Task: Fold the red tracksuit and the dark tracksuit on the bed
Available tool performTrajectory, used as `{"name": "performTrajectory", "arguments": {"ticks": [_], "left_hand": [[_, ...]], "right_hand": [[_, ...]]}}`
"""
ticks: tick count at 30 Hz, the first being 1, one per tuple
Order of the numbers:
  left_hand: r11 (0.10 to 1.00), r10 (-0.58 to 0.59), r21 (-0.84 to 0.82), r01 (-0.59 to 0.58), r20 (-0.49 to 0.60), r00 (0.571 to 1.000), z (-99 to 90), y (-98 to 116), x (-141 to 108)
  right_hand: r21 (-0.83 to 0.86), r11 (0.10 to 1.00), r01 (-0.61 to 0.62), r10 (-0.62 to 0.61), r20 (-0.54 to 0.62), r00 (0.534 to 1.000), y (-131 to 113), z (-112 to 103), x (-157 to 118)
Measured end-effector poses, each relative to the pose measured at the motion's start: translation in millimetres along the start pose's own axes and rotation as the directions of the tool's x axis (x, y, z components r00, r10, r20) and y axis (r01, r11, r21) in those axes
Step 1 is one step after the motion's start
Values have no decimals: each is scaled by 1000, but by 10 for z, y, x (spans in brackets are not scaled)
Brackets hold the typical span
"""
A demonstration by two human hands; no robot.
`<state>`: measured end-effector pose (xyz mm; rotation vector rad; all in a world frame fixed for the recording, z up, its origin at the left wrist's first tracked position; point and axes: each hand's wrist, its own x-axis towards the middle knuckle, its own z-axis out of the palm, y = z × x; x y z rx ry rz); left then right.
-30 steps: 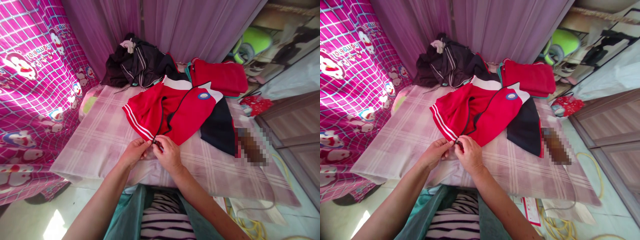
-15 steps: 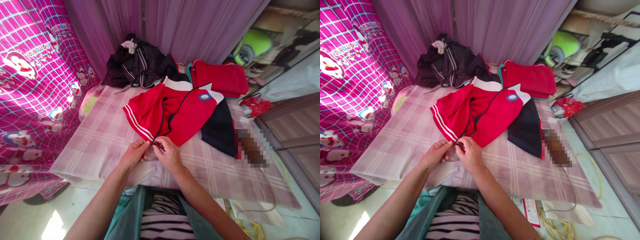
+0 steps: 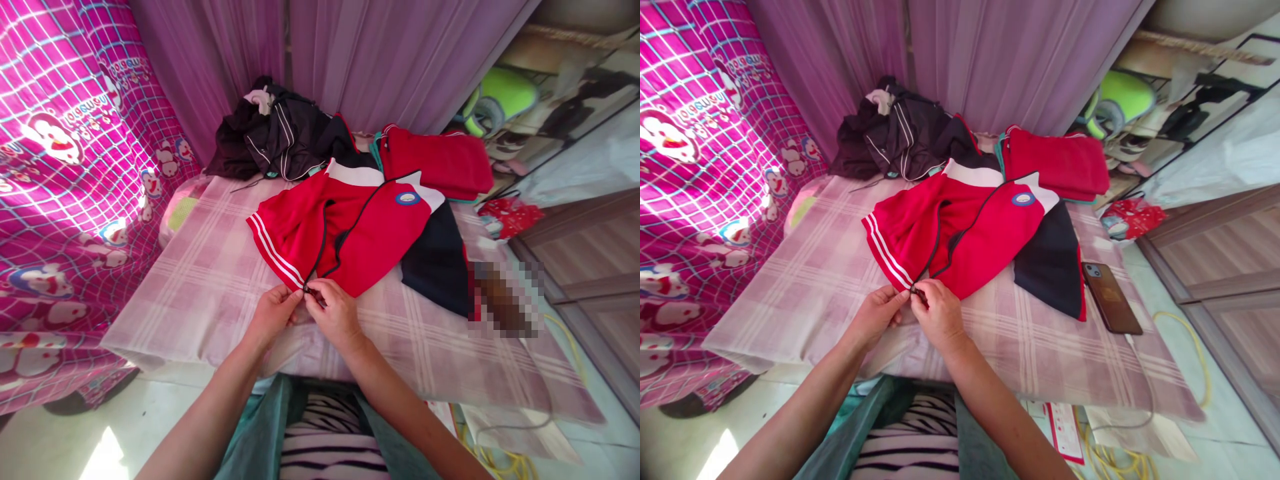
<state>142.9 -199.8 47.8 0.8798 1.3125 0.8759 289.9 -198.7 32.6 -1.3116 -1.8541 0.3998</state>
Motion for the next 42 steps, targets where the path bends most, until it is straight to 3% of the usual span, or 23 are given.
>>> {"name": "performTrajectory", "arguments": {"ticks": [5, 11, 17, 22, 26, 30, 32, 35, 42], "left_hand": [[999, 11, -37, -10, 10, 1000, 5, 13, -19], [999, 19, -48, -20, -13, 1000, 35, 34, -35], [997, 56, -49, -58, -35, 998, 29, 87, -60], [996, 76, -33, -78, -68, 995, 14, 135, -101], [993, 113, -17, -116, -115, 987, -2, 194, -96], [989, 135, -42, -142, -138, 981, -42, 245, -35], [990, 103, -82, -112, -104, 989, -71, 246, -11], [991, 53, -119, -59, -50, 997, -102, 221, -8], [982, 23, -188, -32, -50, 998, -91, 212, -45]], "right_hand": [[130, 988, -88, 83, 50, 995, 33, -23, 10], [131, 986, -101, 96, 48, 994, 19, -21, 0], [-46, 998, 44, -41, 73, 997, -83, -138, 56], [-336, 938, 81, -10, 207, 978, -237, -236, 194], [-394, 915, 83, 9, 226, 974, -345, -259, 350], [-317, 948, -5, 63, 174, 983, -360, -225, 471], [-158, 979, -128, 155, 170, 973, -334, -203, 489], [50, 955, -293, 274, 235, 932, -292, -190, 465], [61, 968, -243, 224, 229, 947, -307, -218, 400]]}}
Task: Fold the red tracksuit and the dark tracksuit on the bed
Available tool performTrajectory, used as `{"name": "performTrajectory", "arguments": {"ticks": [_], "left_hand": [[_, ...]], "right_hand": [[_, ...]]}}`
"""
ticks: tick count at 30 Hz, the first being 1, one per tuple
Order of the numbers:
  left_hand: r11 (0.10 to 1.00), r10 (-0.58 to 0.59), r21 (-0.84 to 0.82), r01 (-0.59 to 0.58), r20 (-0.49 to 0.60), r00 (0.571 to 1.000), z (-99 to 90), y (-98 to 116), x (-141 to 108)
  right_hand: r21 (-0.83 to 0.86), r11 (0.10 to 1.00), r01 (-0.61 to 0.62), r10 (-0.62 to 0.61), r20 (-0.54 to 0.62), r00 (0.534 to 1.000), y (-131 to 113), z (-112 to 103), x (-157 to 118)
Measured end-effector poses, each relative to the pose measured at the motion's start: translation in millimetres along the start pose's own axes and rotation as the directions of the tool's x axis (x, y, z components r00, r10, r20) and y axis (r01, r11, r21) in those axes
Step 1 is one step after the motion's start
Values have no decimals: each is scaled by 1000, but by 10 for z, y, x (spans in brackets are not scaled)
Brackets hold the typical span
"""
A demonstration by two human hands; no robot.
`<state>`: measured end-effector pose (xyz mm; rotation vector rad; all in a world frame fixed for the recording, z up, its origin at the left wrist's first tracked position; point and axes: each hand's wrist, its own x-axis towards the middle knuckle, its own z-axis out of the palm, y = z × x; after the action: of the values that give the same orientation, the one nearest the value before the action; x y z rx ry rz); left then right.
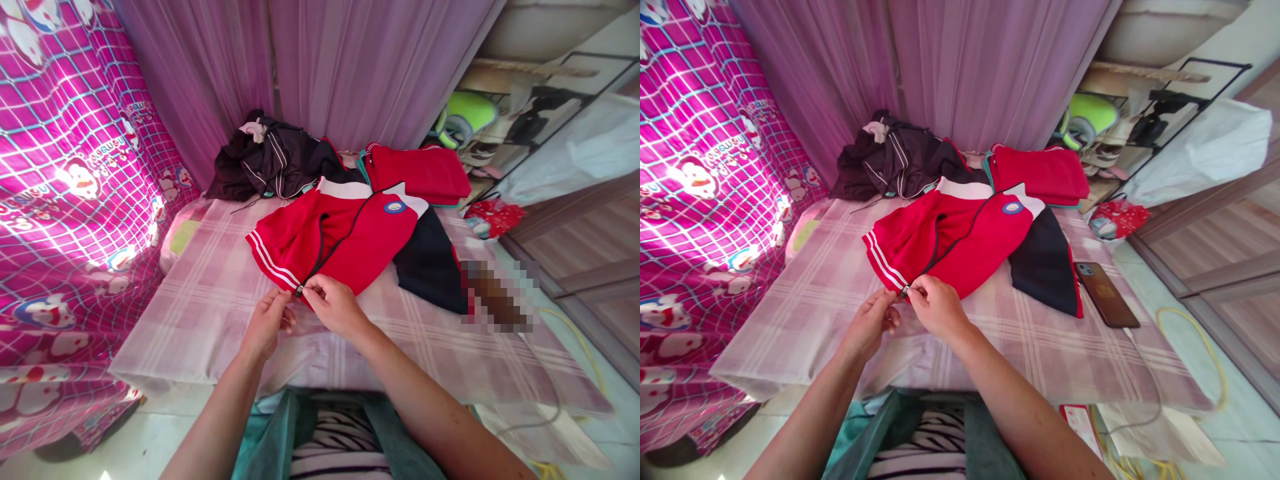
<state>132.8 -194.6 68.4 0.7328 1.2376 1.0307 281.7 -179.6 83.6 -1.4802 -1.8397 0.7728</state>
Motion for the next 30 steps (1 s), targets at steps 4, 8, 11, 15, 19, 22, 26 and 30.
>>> {"name": "performTrajectory", "arguments": {"ticks": [4, 8, 11, 15, 19, 22, 26, 30], "left_hand": [[1000, -19, -8, 19, -13, 1000, 33, -1, -2], [1000, -12, 19, 12, 0, 1000, 79, -47, 9], [1000, 18, 18, -17, -16, 1000, 99, -110, 24], [996, 92, 0, -93, -67, 993, 109, -194, 10], [991, 137, 12, -137, -108, 985, 92, -232, -50], [989, 146, 39, -142, -113, 983, 42, -224, -74], [988, 123, 108, -114, -76, 990, -33, -167, -44], [980, 142, 154, -128, -87, 986, -41, -106, -6]], "right_hand": [[15, 1000, 2, -2, -13, 1000, 13, 17, 0], [27, 1000, -2, 2, -13, 1000, 36, 41, -6], [-42, 998, -41, 40, -20, 999, 34, 51, -13], [-123, 988, -94, 93, -14, 996, 26, 68, 11], [-227, 970, -83, 60, -108, 992, 44, 53, 88], [-245, 965, -89, 53, -152, 987, 62, 20, 128], [-133, 990, -37, 16, -156, 988, 92, 13, 136], [-81, 995, -49, 35, -170, 985, 135, 13, 147]]}}
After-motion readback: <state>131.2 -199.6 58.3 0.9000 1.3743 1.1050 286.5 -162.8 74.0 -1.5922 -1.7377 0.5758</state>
